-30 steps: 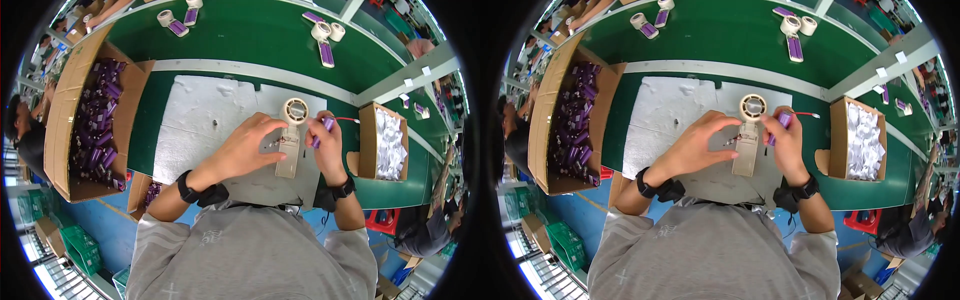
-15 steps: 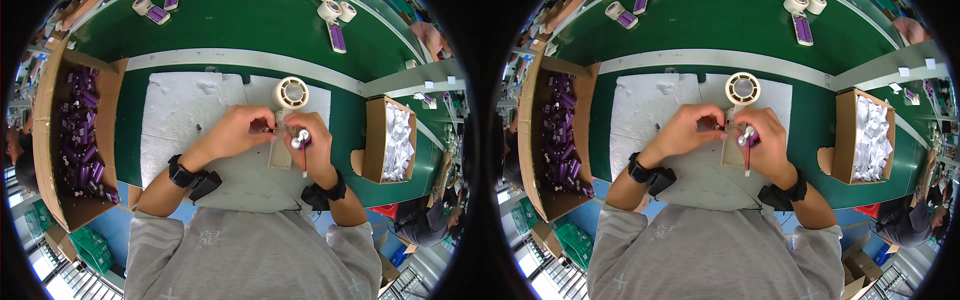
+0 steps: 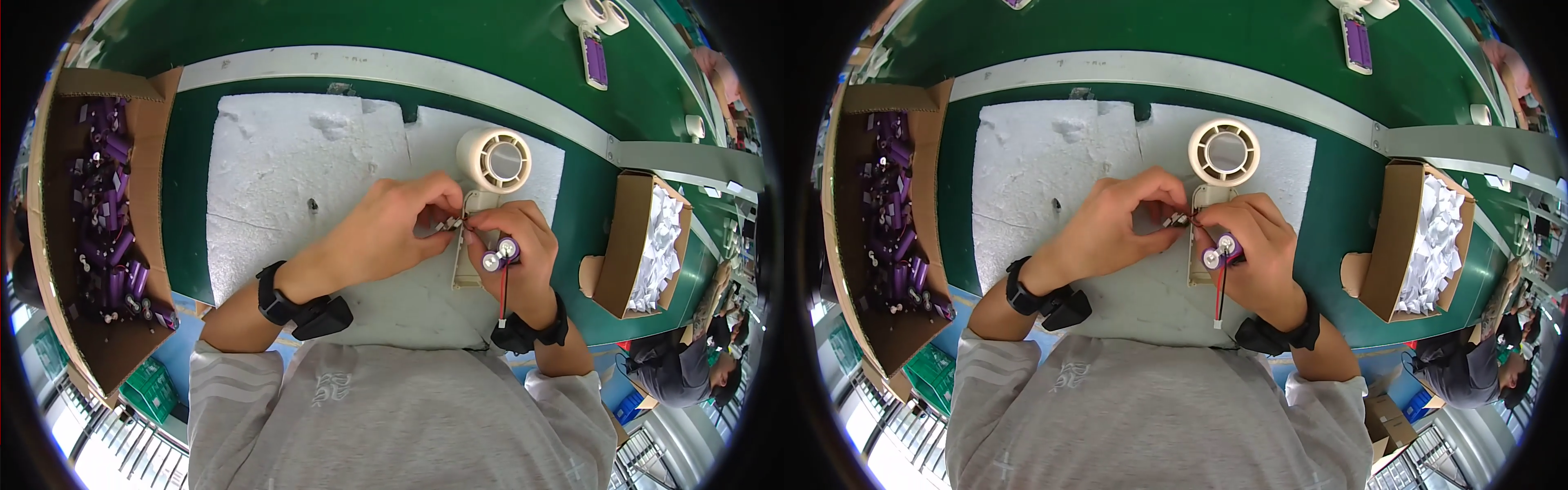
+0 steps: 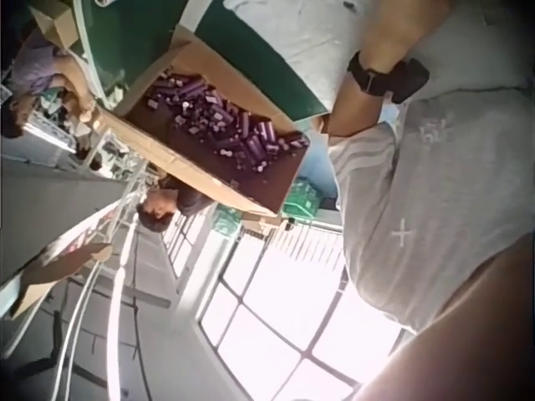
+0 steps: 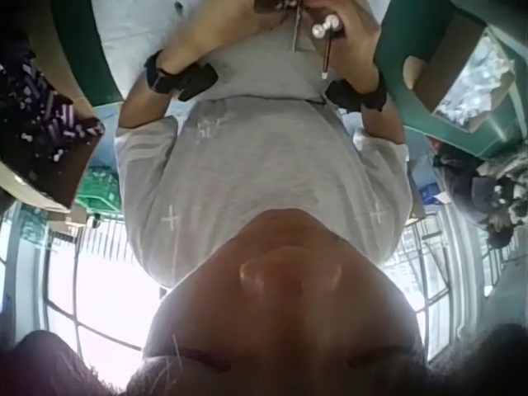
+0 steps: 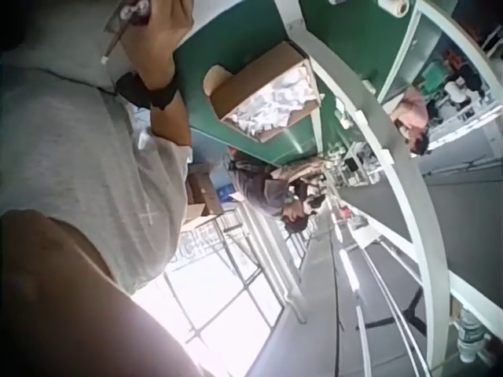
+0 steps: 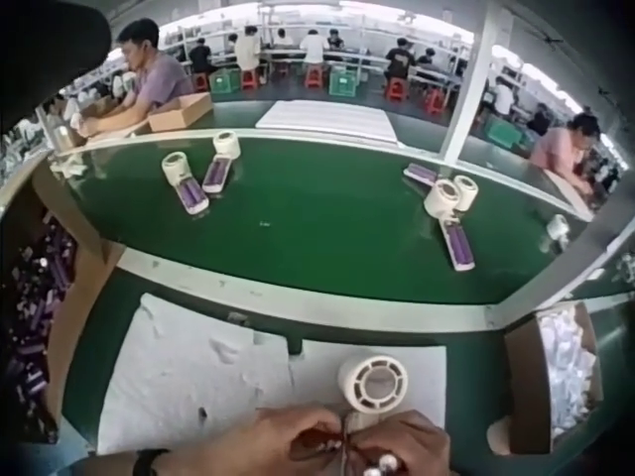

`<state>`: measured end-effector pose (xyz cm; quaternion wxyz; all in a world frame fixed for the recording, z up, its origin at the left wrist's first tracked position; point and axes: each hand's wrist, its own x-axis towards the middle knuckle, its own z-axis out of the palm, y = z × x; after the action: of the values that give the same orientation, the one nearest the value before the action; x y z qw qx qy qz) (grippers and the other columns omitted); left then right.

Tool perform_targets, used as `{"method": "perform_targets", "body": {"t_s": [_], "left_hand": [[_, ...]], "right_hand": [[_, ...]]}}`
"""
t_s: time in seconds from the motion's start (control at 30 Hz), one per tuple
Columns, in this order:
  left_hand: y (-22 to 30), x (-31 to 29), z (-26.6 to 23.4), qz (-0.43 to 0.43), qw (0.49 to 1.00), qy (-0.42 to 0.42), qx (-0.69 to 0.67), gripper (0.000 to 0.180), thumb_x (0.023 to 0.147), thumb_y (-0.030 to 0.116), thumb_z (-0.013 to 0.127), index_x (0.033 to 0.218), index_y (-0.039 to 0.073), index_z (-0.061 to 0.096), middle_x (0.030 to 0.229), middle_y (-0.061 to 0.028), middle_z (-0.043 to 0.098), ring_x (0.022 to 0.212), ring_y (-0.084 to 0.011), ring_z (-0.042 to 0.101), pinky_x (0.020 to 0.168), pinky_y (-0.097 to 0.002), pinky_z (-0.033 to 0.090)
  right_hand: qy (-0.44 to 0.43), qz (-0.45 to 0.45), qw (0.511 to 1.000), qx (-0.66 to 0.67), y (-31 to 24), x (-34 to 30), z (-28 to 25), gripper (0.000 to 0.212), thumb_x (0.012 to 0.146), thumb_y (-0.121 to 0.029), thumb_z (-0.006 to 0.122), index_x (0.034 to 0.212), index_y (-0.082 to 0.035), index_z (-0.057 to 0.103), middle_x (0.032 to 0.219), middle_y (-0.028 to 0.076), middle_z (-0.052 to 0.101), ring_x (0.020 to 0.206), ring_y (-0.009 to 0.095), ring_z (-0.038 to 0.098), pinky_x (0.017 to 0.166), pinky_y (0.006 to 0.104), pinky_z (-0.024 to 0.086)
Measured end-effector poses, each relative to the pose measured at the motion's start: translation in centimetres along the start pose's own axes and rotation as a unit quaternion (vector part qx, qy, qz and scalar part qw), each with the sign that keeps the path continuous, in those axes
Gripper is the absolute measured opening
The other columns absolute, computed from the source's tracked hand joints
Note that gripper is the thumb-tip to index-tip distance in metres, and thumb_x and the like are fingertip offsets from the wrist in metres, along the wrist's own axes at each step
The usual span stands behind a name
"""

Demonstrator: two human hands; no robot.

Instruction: The person reaches into a cardboard box for a battery pack, connects its wires to a circuit board inside a plastic fan housing, and presses the battery pack into the handle. They then place the assembled fan onto the conveyor belt and reach back into the box for another battery pack.

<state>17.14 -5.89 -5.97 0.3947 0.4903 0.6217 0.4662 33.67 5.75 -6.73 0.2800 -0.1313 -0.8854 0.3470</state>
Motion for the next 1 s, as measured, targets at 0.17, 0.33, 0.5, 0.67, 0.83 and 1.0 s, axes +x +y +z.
{"method": "perform_targets", "body": {"t_s": [0.17, 0.33, 0.5, 0.67, 0.83, 1.0], "left_hand": [[-0.2, 0.0, 0.0, 0.016, 1.000, 0.001, -0.006, 0.032, 0.072, -0.003, 0.074, 0.101, 0.007, 0.064, 0.086, -0.0053, 0.066, 0.076, -0.0169, 0.066, 0.070, -0.0288, 0.053], [0.3, 0.2, -0.7, 0.007, 0.999, -0.054, -0.003, 0.033, 0.071, -0.005, 0.072, 0.101, 0.007, 0.067, 0.089, -0.0059, 0.066, 0.078, -0.0186, 0.066, 0.070, -0.0298, 0.054], [-0.1, 0.0, -1.2, 0.104, 0.991, -0.022, 0.078, 0.030, 0.070, -0.006, 0.070, 0.097, 0.008, 0.069, 0.095, -0.0074, 0.066, 0.080, -0.0217, 0.066, 0.070, -0.0301, 0.054], [-0.5, -0.1, -0.9, 0.127, 0.986, -0.001, 0.106, 0.029, 0.070, -0.008, 0.070, 0.093, 0.009, 0.071, 0.100, -0.0090, 0.064, 0.083, -0.0245, 0.065, 0.071, -0.0300, 0.055], [0.3, -0.3, 0.1, 0.121, 0.991, -0.007, 0.064, 0.028, 0.071, -0.010, 0.069, 0.093, 0.008, 0.070, 0.100, -0.0092, 0.064, 0.084, -0.0252, 0.066, 0.071, -0.0309, 0.056], [-0.3, -0.1, 0.7, 0.135, 0.990, 0.024, 0.025, 0.027, 0.071, -0.010, 0.068, 0.091, 0.008, 0.068, 0.100, -0.0087, 0.064, 0.082, -0.0256, 0.067, 0.069, -0.0321, 0.056]], "right_hand": [[-0.001, -0.002, 1.000, 0.007, 0.0, 0.0, 0.0, 0.030, 0.061, 0.008, 0.076, 0.085, -0.004, 0.062, 0.082, 0.008, 0.068, 0.074, 0.024, 0.060, 0.061, 0.0312, 0.049], [-0.008, 0.006, 1.000, -0.004, -0.3, -0.1, -0.1, 0.029, 0.061, 0.007, 0.076, 0.083, -0.004, 0.061, 0.079, 0.008, 0.067, 0.074, 0.024, 0.059, 0.060, 0.0316, 0.049], [-0.014, -0.018, 1.000, -0.018, -0.2, 0.0, 0.1, 0.027, 0.061, 0.006, 0.076, 0.080, -0.004, 0.059, 0.074, 0.008, 0.064, 0.073, 0.024, 0.058, 0.060, 0.0319, 0.049], [-0.014, -0.023, 0.999, -0.021, -0.1, 0.0, 0.1, 0.027, 0.060, 0.006, 0.076, 0.078, -0.004, 0.058, 0.072, 0.007, 0.062, 0.073, 0.025, 0.058, 0.060, 0.0319, 0.048], [-0.021, -0.015, 0.999, -0.026, -0.3, 0.0, 0.0, 0.027, 0.060, 0.006, 0.075, 0.078, -0.005, 0.058, 0.072, 0.009, 0.061, 0.072, 0.025, 0.058, 0.060, 0.0317, 0.048], [-0.022, -0.009, 0.999, -0.026, -0.5, 0.2, -0.2, 0.028, 0.059, 0.006, 0.075, 0.078, -0.005, 0.058, 0.073, 0.010, 0.060, 0.072, 0.025, 0.059, 0.060, 0.0311, 0.048]]}}
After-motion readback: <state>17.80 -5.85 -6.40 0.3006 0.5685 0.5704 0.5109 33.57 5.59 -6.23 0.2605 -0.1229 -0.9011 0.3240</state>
